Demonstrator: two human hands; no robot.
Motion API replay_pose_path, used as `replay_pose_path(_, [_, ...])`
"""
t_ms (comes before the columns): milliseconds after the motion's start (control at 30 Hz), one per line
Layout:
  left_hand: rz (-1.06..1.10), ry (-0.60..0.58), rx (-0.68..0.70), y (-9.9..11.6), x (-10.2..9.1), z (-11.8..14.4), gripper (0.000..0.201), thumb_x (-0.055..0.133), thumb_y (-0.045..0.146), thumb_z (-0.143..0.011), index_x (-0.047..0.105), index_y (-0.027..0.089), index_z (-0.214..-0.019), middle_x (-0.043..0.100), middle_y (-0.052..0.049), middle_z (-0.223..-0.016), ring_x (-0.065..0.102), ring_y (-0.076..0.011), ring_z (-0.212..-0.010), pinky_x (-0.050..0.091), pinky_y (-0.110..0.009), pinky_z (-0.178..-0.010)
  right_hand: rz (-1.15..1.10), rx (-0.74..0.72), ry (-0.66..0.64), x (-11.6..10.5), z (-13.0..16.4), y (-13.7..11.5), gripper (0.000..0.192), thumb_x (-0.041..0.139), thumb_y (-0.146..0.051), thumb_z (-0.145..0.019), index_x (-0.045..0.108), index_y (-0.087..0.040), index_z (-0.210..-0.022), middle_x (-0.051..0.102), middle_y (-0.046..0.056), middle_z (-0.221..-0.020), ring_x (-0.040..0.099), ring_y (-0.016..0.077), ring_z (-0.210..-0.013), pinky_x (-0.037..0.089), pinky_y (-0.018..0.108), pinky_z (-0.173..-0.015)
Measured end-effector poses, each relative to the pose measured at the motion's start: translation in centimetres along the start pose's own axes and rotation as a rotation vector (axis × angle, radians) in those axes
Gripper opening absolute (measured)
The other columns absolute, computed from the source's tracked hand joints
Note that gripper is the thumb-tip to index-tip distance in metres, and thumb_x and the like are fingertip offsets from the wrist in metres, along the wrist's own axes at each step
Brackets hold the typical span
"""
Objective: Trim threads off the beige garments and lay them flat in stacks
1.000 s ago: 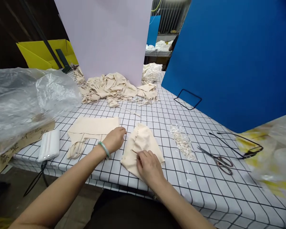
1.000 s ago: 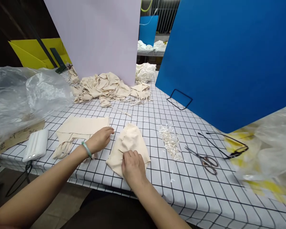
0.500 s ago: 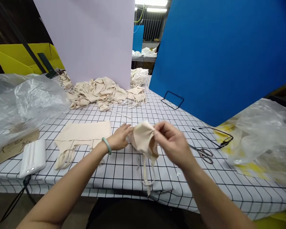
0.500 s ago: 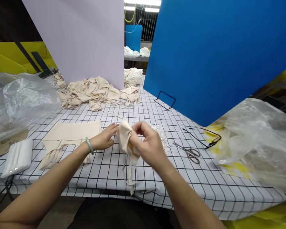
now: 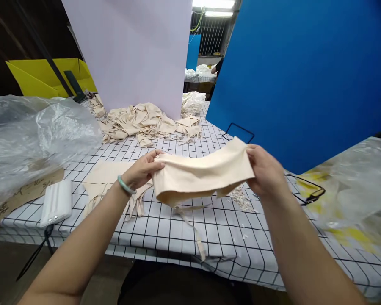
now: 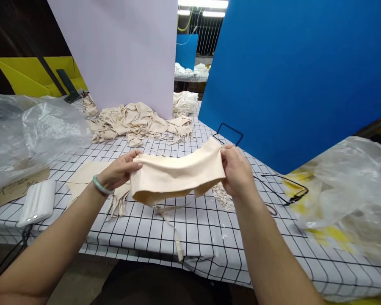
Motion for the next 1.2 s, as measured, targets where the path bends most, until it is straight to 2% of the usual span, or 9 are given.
replay_pose_path(67, [-0.362,0.188,0.032,-0.3,-1.3,-1.6,0.042,0.062,0.025,-0.080,0.049,0.018,-0.120,0.063,-0.009,-0.107,0.065,-0.0197,-0.088,0.057,-0.035,-0.074,0.303,0.026,0.022,0.4,-1.8,3.0,0.010,0.044,-0.030,-0.082,0.046,-0.023,-0.088,0.057,0.002,-0.082,0.055,0.0158,-0.069,0.044,0.027,-0.058])
replay_pose_path(167, [-0.751,0.411,0.069,-1.8,-1.6,-2.4,0.040,0.058,0.016,-0.079,0.051,0.015,-0.119,0.058,-0.013,-0.118,0.057,-0.0271,-0.111,0.049,-0.049,-0.097,0.514,0.010,0.014,0.1,-2.7,6.7,0.015,0.050,-0.036,-0.083,0.046,-0.023,-0.086,0.061,0.005,-0.091,0.055,0.0189,-0.074,0.041,0.031,-0.065])
replay_pose_path(300, [-1.077,0.261,0.088,-4.8,1.6,-2.3,0.032,0.065,0.023,-0.079,0.057,0.018,-0.110,0.060,-0.012,-0.117,0.050,-0.0322,-0.116,0.045,-0.050,-0.098,0.660,-0.032,-0.066,-1.3,-1.5,9.8,0.015,0.055,-0.037,-0.082,0.051,-0.023,-0.084,0.063,0.004,-0.091,0.055,0.0205,-0.075,0.039,0.034,-0.069])
replay_pose_path(400, [-1.293,0.174,0.068,-6.2,3.3,-2.6,0.025,0.061,0.016,-0.079,0.059,0.016,-0.104,0.060,-0.014,-0.113,0.052,-0.0342,-0.110,0.045,-0.051,-0.092,0.909,-0.217,-0.109,-1.1,-1.0,10.2,0.010,0.051,-0.029,-0.083,0.054,-0.022,-0.090,0.063,0.007,-0.100,0.056,0.0245,-0.089,0.040,0.036,-0.076])
replay_pose_path(567, [-1.373,0.176,0.042,-7.0,3.2,-4.1,0.017,0.053,0.005,-0.080,0.060,0.017,-0.089,0.061,-0.013,-0.098,0.057,-0.0303,-0.098,0.048,-0.045,-0.084,1.265,-0.408,-0.161,1.3,-1.8,10.6,0.020,0.051,-0.022,-0.082,0.057,-0.021,-0.101,0.062,0.010,-0.105,0.051,0.0294,-0.098,0.037,0.041,-0.079])
replay_pose_path(733, [-1.371,0.218,0.082,-6.2,2.5,-4.2,0.027,0.045,-0.003,-0.078,0.062,0.015,-0.089,0.062,-0.016,-0.097,0.057,-0.0323,-0.102,0.050,-0.049,-0.085,1.332,-0.480,-0.182,2.4,-1.0,10.2,0.016,0.048,-0.009,-0.082,0.060,-0.019,-0.090,0.061,0.012,-0.096,0.050,0.0277,-0.092,0.036,0.041,-0.077])
replay_pose_path(800, [-1.326,0.160,0.155,-6.0,4.1,-4.2,0.029,0.044,-0.004,-0.079,0.063,0.015,-0.091,0.063,-0.017,-0.105,0.056,-0.0320,-0.108,0.050,-0.050,-0.090,1.272,-0.504,-0.201,2.3,0.8,9.9,0.018,0.049,-0.009,-0.083,0.060,-0.018,-0.093,0.061,0.010,-0.097,0.051,0.0265,-0.090,0.038,0.039,-0.076])
replay_pose_path(1000, [-1.062,-0.138,0.418,-7.4,12.6,-4.5,0.035,0.050,0.000,-0.080,0.065,0.018,-0.105,0.063,-0.011,-0.125,0.056,-0.0225,-0.119,0.051,-0.043,-0.102,1.037,-0.705,-0.538,2.9,7.2,10.0,0.029,0.048,0.000,-0.081,0.063,-0.022,-0.090,0.059,0.006,-0.095,0.051,0.0212,-0.085,0.043,0.033,-0.074])
replay_pose_path(1200, [-0.796,-0.227,0.464,-8.4,15.3,-5.4,0.032,0.049,-0.001,-0.080,0.070,0.016,-0.097,0.069,-0.011,-0.112,0.059,-0.0239,-0.110,0.052,-0.043,-0.099,0.574,-0.439,-0.544,0.8,6.4,10.2,0.015,0.047,-0.009,-0.083,0.052,-0.022,-0.087,0.062,0.006,-0.103,0.057,0.0209,-0.095,0.049,0.036,-0.081])
Point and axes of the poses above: each hand's wrist, its own z-axis away from the middle knuckle, its own x-axis out of the palm, y = z × x, the point moved 6 cm from there along -z, towards the middle knuckle
